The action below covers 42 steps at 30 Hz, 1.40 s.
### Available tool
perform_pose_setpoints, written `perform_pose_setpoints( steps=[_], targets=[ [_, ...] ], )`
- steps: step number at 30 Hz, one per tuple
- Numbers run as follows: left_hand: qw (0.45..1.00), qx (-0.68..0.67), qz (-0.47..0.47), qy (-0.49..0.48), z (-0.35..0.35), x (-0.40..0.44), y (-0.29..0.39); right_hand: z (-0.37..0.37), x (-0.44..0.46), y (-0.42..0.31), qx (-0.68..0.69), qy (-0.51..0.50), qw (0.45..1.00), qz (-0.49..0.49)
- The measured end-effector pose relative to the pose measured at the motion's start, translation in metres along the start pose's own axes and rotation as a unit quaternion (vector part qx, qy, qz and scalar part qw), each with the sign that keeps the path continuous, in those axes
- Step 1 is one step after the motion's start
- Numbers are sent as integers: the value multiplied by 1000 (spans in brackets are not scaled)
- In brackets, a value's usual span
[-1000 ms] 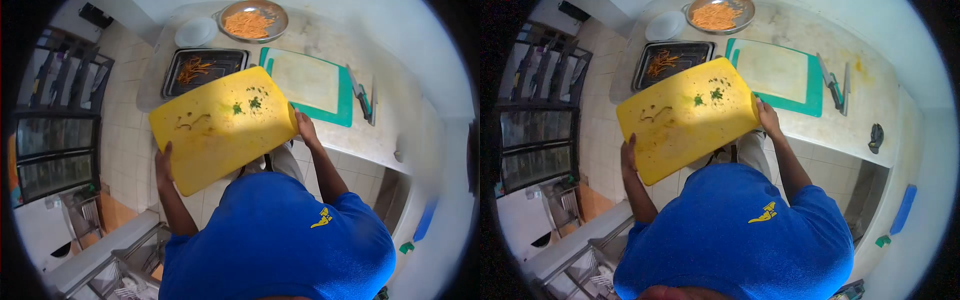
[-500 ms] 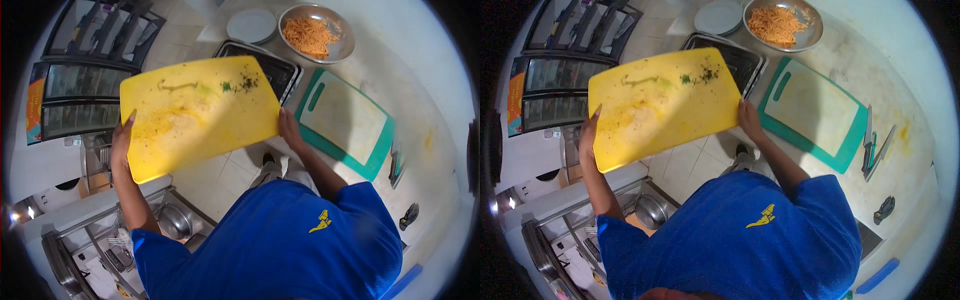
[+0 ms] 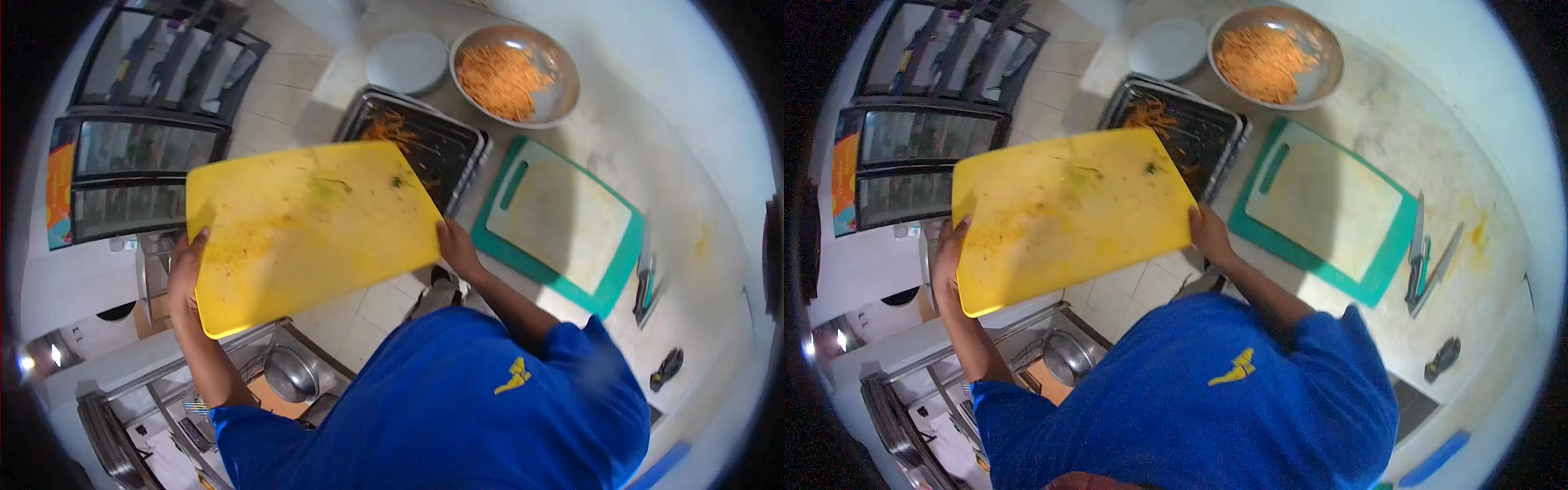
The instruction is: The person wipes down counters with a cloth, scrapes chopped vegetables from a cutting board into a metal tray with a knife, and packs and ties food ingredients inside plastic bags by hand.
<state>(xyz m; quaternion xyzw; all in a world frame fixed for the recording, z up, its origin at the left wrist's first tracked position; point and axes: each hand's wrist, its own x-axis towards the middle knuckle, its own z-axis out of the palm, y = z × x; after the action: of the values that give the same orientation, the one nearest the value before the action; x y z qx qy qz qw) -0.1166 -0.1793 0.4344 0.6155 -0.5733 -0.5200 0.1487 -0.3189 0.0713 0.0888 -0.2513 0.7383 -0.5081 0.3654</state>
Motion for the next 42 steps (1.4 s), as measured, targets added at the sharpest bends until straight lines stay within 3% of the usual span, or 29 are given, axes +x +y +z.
perform_pose_setpoints(
  steps=[4,6,8,11,12,15,19,20,23,25,27,28,29,31,33,35,36,37,39,40,41,42],
  targets=[
    [996,51,69,37,1,9,-7,12,-12,-11,42,-16,996,83],
    [996,36,78,21,-1,18,0,11,-6,-9,27,-4,999,35],
    [995,87,57,-6,0,8,-1,16,-50,-1,31,-2,998,48],
    [995,16,93,22,5,11,-7,15,-22,-8,62,41,997,13],
    [992,97,74,15,10,6,0,32,-15,19,7,56,998,-8],
    [994,91,66,13,2,16,7,19,6,6,40,11,997,60],
    [988,-41,133,67,3,-5,-4,13,-7,-6,112,35,993,29],
    [991,12,113,74,0,-7,-4,21,-11,-3,60,79,995,-16],
    [996,42,59,57,-10,-13,6,0,-5,-7,69,-24,997,17],
    [989,11,133,64,-3,-13,5,-1,-6,-38,124,22,992,-15],
    [987,27,138,75,2,-19,-4,31,-6,4,100,16,995,2],
    [989,47,117,81,-6,-16,-3,26,1,-6,100,4,993,-63],
    [984,69,140,85,-12,-14,4,5,-3,-12,93,-43,995,-10],
    [978,128,146,81,-21,-23,0,22,-12,-3,111,11,992,-56],
    [989,75,112,59,-31,-16,-16,23,-36,20,91,-22,995,-41],
    [982,68,172,40,-34,1,-9,10,40,0,45,-5,995,-84],
    [969,169,139,112,-25,-4,-7,4,40,-6,11,-8,998,-61],
    [976,163,113,94,-32,-23,-24,13,0,1,-10,-16,1000,-7],
    [978,85,173,73,-22,-3,-25,0,38,0,28,-4,999,-31],
    [959,211,151,116,-18,-12,-15,-8,32,-11,32,-27,999,5],
    [969,161,156,102,-19,-40,-26,-2,2,-10,47,-60,995,62],
    [968,83,216,96,-9,-48,-21,-1,4,10,65,-24,996,-53]
  ],
)
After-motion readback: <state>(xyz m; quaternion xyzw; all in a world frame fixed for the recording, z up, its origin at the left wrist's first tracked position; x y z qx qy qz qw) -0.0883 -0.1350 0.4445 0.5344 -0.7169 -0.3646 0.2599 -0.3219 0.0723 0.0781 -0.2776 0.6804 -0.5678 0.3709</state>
